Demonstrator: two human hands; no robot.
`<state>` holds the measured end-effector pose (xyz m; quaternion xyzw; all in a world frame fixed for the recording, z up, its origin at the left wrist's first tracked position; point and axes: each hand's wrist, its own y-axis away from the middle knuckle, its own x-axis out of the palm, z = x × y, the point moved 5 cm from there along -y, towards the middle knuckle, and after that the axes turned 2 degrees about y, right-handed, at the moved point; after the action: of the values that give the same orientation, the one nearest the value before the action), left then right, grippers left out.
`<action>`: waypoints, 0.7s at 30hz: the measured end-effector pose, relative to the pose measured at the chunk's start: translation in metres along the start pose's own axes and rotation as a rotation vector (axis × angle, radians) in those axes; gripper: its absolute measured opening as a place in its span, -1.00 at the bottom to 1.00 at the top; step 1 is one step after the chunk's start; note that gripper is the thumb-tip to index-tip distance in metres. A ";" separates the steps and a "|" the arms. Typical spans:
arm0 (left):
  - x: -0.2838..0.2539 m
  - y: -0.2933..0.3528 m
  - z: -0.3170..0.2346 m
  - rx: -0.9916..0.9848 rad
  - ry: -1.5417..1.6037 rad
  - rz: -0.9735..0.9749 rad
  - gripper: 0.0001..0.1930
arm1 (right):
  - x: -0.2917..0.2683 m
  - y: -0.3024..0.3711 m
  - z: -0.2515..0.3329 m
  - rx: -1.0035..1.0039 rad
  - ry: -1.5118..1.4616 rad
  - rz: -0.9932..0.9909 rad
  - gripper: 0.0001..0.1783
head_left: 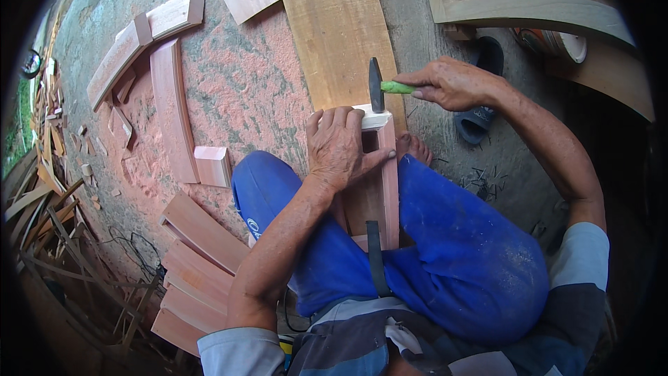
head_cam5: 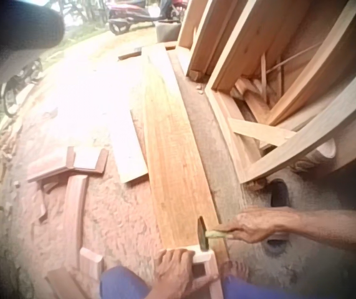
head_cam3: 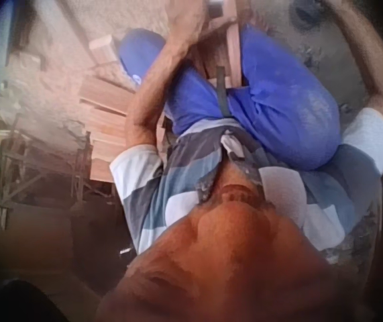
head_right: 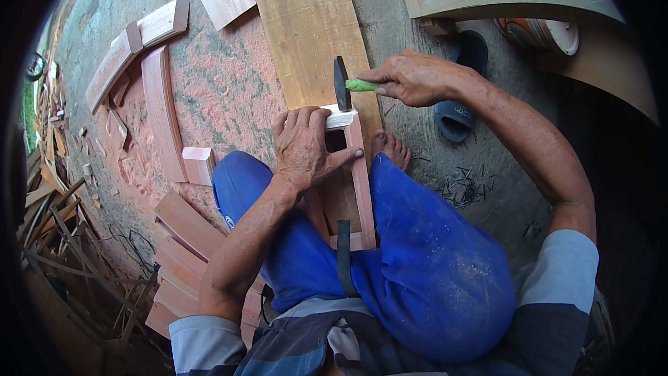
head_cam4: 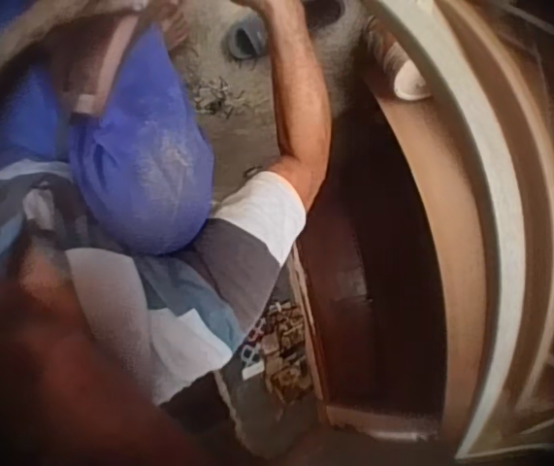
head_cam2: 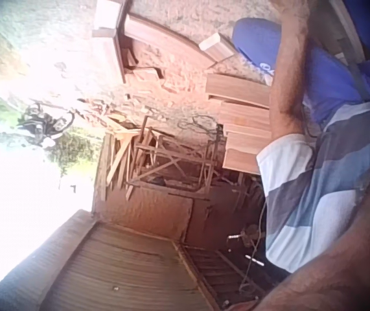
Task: The person assembles a rectangular wooden frame by hand, using a hammer to drive nails into the joints. They repeatedly align pieces, hammer nails, and adjust the frame on the floor.
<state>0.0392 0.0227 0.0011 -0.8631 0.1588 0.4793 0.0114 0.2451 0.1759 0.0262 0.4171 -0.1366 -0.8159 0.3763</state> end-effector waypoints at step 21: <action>0.001 0.006 -0.001 -0.020 0.003 -0.028 -0.13 | 0.021 0.013 -0.022 0.181 -0.500 -0.241 -0.45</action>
<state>0.0388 0.0168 0.0011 -0.8660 0.1419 0.4794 0.0092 0.2610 0.1537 0.0080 0.2482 -0.2466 -0.9168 0.1925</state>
